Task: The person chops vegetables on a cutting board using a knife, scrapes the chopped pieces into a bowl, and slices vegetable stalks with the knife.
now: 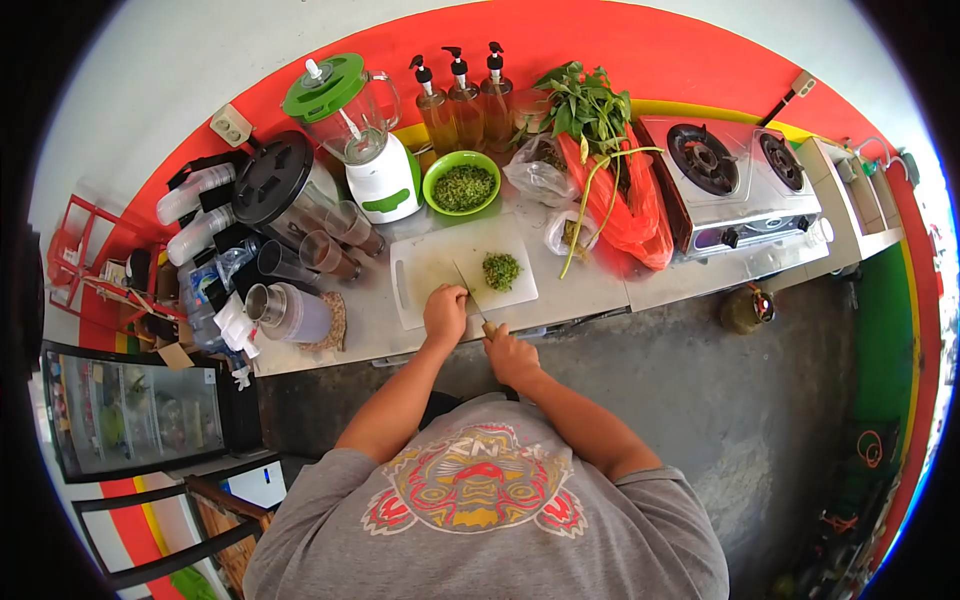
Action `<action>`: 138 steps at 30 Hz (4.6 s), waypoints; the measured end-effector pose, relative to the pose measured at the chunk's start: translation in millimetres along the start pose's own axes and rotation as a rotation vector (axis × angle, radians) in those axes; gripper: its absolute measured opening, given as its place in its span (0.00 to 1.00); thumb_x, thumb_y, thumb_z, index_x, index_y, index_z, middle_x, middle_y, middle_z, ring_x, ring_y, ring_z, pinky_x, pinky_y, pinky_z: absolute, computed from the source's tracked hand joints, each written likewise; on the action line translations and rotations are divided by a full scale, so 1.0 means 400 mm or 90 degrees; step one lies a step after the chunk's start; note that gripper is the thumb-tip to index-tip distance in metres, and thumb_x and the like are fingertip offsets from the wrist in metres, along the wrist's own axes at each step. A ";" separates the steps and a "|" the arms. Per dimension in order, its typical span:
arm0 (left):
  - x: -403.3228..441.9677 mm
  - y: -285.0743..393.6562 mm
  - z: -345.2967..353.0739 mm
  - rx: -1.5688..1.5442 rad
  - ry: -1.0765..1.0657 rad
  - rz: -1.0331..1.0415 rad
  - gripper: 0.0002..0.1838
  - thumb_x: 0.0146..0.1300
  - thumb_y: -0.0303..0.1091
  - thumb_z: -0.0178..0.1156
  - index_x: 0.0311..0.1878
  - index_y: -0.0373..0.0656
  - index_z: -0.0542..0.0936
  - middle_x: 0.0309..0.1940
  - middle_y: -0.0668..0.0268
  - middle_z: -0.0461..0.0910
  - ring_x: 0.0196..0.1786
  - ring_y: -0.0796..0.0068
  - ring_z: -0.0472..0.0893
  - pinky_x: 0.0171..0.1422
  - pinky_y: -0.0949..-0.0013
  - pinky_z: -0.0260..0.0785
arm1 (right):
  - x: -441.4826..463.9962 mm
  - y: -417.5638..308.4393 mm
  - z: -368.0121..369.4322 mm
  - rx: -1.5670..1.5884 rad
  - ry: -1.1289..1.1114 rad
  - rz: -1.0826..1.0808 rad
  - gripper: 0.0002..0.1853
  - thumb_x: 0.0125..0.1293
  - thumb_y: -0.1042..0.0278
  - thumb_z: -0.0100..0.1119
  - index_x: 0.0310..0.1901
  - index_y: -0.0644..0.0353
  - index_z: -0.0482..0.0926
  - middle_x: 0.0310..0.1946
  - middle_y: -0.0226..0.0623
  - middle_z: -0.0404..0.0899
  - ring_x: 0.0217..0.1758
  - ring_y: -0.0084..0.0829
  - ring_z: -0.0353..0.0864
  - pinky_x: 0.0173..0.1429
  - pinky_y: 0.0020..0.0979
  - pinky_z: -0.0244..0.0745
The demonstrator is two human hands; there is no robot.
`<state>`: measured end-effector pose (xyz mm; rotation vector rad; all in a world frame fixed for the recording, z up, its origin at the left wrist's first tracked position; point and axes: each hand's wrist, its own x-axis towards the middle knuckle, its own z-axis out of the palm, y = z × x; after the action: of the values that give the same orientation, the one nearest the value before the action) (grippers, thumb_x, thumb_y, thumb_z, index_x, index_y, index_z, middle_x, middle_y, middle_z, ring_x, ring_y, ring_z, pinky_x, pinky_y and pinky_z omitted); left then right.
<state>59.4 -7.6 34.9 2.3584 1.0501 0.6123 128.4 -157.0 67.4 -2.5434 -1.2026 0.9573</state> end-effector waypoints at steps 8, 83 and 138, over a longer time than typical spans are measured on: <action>0.052 -0.004 0.002 0.045 -0.124 -0.084 0.04 0.57 0.26 0.64 0.34 0.44 0.87 0.37 0.57 0.84 0.43 0.50 0.84 0.48 0.52 0.77 | 0.012 -0.002 0.009 -0.020 0.031 -0.032 0.26 0.78 0.44 0.48 0.49 0.65 0.69 0.39 0.59 0.86 0.44 0.60 0.88 0.48 0.55 0.83; 0.046 -0.025 -0.024 -0.022 -0.145 -0.192 0.05 0.63 0.26 0.62 0.37 0.44 0.88 0.38 0.59 0.84 0.45 0.53 0.84 0.48 0.53 0.78 | 0.065 -0.045 0.013 -0.051 0.045 -0.050 0.25 0.79 0.45 0.48 0.50 0.65 0.69 0.37 0.52 0.88 0.42 0.53 0.90 0.46 0.49 0.84; 0.035 -0.058 -0.056 -0.040 -0.151 -0.181 0.03 0.57 0.29 0.66 0.33 0.46 0.88 0.33 0.59 0.88 0.39 0.53 0.87 0.45 0.53 0.80 | 0.017 -0.039 0.020 -0.050 -0.018 -0.046 0.25 0.79 0.44 0.46 0.51 0.64 0.67 0.39 0.58 0.86 0.45 0.58 0.88 0.49 0.54 0.83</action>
<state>42.3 22.3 41.5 2.1119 1.2056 0.2496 116.9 -142.4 64.2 -2.5344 -1.3565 0.9508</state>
